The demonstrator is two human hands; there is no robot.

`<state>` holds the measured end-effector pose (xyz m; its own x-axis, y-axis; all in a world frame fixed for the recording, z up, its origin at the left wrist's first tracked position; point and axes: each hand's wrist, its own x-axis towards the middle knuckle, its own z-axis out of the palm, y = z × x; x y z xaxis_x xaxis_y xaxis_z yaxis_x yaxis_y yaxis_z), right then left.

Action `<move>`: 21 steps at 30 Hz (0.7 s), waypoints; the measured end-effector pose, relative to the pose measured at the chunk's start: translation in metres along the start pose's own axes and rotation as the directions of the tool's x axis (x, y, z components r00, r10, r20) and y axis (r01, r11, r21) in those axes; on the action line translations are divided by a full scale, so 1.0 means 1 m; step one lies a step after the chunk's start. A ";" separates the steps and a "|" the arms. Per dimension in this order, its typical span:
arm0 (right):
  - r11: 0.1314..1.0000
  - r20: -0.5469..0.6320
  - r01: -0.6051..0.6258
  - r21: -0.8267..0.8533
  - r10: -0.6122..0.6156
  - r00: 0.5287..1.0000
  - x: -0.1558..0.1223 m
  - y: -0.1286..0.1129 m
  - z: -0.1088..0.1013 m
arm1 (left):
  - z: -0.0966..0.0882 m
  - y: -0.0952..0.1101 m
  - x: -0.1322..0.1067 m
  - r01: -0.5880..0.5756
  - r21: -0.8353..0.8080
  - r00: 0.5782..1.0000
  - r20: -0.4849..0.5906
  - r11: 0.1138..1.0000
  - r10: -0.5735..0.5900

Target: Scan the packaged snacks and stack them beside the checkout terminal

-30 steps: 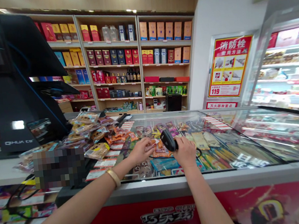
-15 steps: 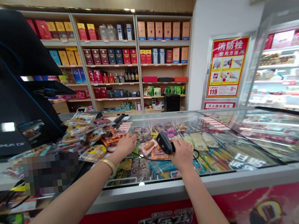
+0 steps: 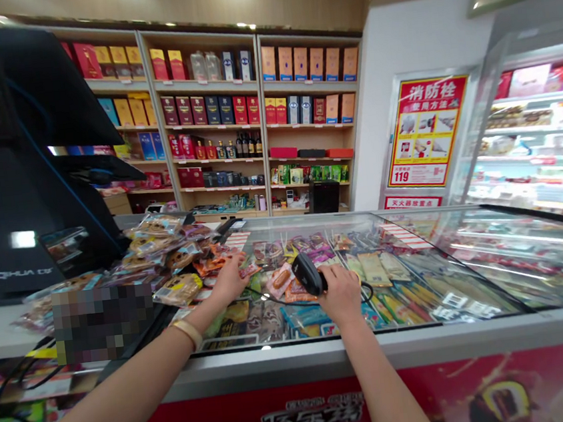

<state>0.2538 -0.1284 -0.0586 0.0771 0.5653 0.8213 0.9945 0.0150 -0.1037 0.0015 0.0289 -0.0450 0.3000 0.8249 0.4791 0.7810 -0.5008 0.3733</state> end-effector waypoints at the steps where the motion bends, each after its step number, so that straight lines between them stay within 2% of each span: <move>1: 1.000 0.002 0.011 0.004 -0.011 1.000 0.000 0.001 0.001 | 0.000 -0.003 -0.001 0.016 -0.042 1.000 -0.013 0.999 -0.017; 7: 0.991 0.038 0.110 0.074 -0.113 0.993 0.000 0.001 0.002 | -0.002 -0.015 -0.008 0.042 -0.253 0.998 -0.034 0.967 -0.052; 12: 0.979 0.095 0.175 0.104 -0.185 0.978 0.001 -0.007 -0.002 | -0.003 -0.012 -0.013 -0.036 -0.509 0.994 -0.106 0.860 -0.022; 15: 0.971 0.129 0.215 0.107 -0.228 0.965 0.001 -0.009 -0.002 | -0.003 -0.009 -0.015 -0.068 -0.570 0.996 -0.085 0.819 0.024; 21: 0.957 0.160 0.272 0.101 -0.286 0.945 0.000 -0.006 0.002 | -0.005 -0.005 -0.020 -0.043 -0.616 0.999 -0.021 0.787 0.038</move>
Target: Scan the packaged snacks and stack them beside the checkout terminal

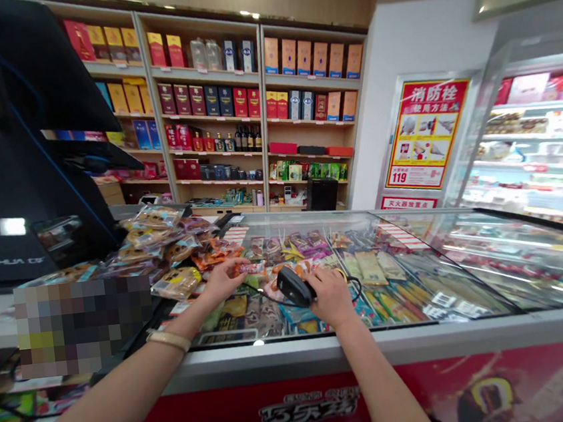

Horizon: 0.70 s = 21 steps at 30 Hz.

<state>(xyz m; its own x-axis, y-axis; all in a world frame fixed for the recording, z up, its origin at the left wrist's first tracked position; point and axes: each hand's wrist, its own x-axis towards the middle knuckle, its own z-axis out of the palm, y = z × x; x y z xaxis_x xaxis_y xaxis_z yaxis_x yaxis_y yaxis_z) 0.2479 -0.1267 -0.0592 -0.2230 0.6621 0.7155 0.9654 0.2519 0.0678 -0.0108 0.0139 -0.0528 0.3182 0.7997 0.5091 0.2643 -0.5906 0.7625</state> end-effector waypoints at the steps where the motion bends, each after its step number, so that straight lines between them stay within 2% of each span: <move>1: 1.000 0.008 0.009 -0.009 -0.009 1.000 0.000 0.000 0.000 | 0.000 0.001 -0.001 0.004 -0.003 1.000 0.006 1.000 -0.004; 8: 0.999 0.054 0.003 -0.042 -0.001 0.999 0.002 -0.003 -0.002 | 0.000 0.004 0.000 0.029 0.027 0.999 0.016 0.999 -0.029; 13: 1.000 0.031 0.013 0.001 -0.013 0.999 0.001 -0.003 -0.002 | -0.001 0.000 0.000 0.032 0.000 0.999 0.019 1.000 -0.031; 17: 0.999 -0.045 -0.052 0.007 0.052 0.998 -0.002 0.003 -0.001 | 0.002 0.001 0.000 0.069 -0.082 0.997 0.043 0.994 -0.065; 21: 0.985 -0.185 -0.169 -0.037 0.159 0.970 -0.005 0.009 -0.001 | 0.017 0.007 0.003 0.108 -0.170 0.986 0.142 0.979 -0.084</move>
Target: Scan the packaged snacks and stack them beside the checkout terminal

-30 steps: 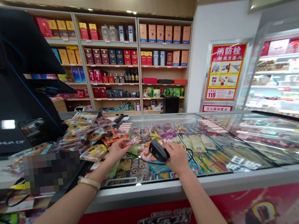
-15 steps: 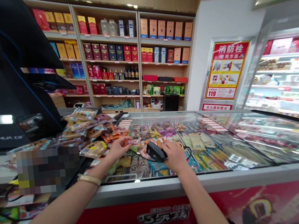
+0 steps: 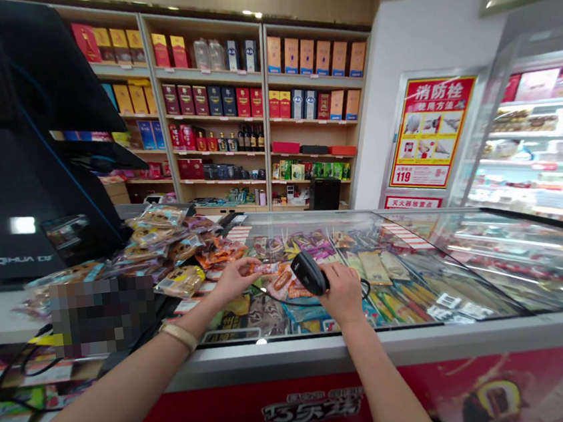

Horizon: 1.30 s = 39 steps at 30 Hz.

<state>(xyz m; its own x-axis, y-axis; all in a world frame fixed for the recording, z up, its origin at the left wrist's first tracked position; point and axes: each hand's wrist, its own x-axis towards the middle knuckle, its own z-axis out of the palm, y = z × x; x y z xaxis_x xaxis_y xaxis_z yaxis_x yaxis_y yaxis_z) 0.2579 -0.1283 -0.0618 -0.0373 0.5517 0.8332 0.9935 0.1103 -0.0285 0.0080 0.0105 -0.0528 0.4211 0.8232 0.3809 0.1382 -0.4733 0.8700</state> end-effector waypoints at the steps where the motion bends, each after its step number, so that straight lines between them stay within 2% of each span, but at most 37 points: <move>1: 1.000 -0.023 -0.025 -0.011 0.025 0.999 0.000 0.001 0.000 | 0.006 0.001 0.002 0.002 0.001 1.000 0.020 1.000 -0.002; 5: 0.996 -0.039 -0.077 -0.034 0.076 0.996 0.000 0.001 -0.001 | 0.028 0.004 0.012 -0.046 0.150 0.999 0.031 0.988 0.041; 8: 0.991 -0.014 -0.111 -0.070 0.110 0.994 0.000 0.001 0.000 | 0.037 0.004 0.015 -0.101 0.286 0.995 0.014 0.953 0.102; 17: 0.979 0.047 -0.148 -0.140 0.156 0.987 0.001 0.007 0.006 | 0.036 -0.010 0.008 -0.193 0.387 0.981 0.080 0.902 0.175; 20: 0.981 0.036 -0.148 -0.127 0.154 0.987 0.001 0.005 0.005 | 0.025 -0.009 0.007 -0.209 0.465 0.977 0.060 0.860 0.204; 23: 0.983 0.013 -0.154 -0.103 0.156 0.988 0.001 0.001 0.002 | 0.001 -0.006 0.012 -0.182 0.602 0.970 -0.020 0.778 0.243; 27: 0.984 0.009 -0.158 -0.086 0.159 0.987 0.002 -0.005 -0.002 | -0.038 0.003 0.026 -0.077 0.814 0.967 -0.080 0.576 0.242; 30: 0.985 0.014 -0.152 -0.078 0.154 0.988 0.002 -0.008 -0.004 | -0.057 0.013 0.042 -0.039 0.890 0.981 -0.052 0.455 0.186; 35: 0.990 0.000 -0.129 -0.062 0.129 0.992 0.000 -0.004 -0.002 | -0.067 0.023 0.073 -0.053 0.925 0.998 0.042 0.375 0.037; 39: 0.995 0.010 -0.085 -0.059 0.085 0.996 -0.003 0.001 0.002 | -0.071 0.017 0.091 -0.046 0.940 0.993 0.079 0.337 -0.085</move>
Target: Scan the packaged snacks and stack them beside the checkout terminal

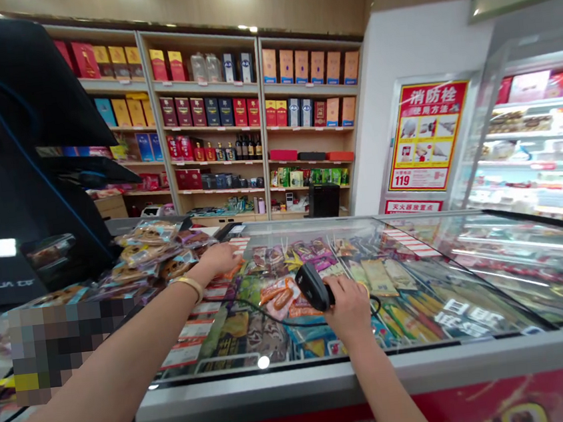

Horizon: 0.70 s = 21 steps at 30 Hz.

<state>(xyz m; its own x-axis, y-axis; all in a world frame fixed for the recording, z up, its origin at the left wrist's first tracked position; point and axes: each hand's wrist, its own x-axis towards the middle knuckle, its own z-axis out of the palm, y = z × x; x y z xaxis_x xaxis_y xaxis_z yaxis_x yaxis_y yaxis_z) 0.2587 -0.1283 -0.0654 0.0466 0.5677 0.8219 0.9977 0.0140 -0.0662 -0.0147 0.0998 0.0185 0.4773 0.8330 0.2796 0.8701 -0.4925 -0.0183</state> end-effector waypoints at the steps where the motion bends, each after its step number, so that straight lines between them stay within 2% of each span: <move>1: 1.000 0.004 0.002 0.003 -0.002 1.000 0.000 0.001 0.001 | 0.003 -0.002 0.003 0.009 0.010 0.999 0.036 1.000 -0.009; 4: 1.000 0.016 0.004 0.016 -0.004 1.000 -0.001 0.001 0.002 | 0.012 -0.006 0.008 0.031 0.042 0.991 0.127 0.999 -0.036; 8: 1.000 0.029 0.002 0.030 -0.002 1.000 0.000 0.000 0.002 | 0.018 -0.006 0.006 0.033 0.080 0.982 0.184 0.996 -0.047; 21: 0.998 0.021 0.031 0.054 -0.032 0.999 0.001 -0.006 -0.001 | -0.001 0.006 -0.035 0.003 0.086 0.968 0.251 0.996 -0.025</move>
<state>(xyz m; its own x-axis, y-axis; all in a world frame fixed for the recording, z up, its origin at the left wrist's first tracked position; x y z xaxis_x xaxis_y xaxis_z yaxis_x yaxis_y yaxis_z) 0.2531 -0.1291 -0.0640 0.0138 0.5840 0.8117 0.9946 0.0756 -0.0713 -0.0262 0.0678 0.0093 0.4712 0.8815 0.0298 0.8789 -0.4664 -0.1000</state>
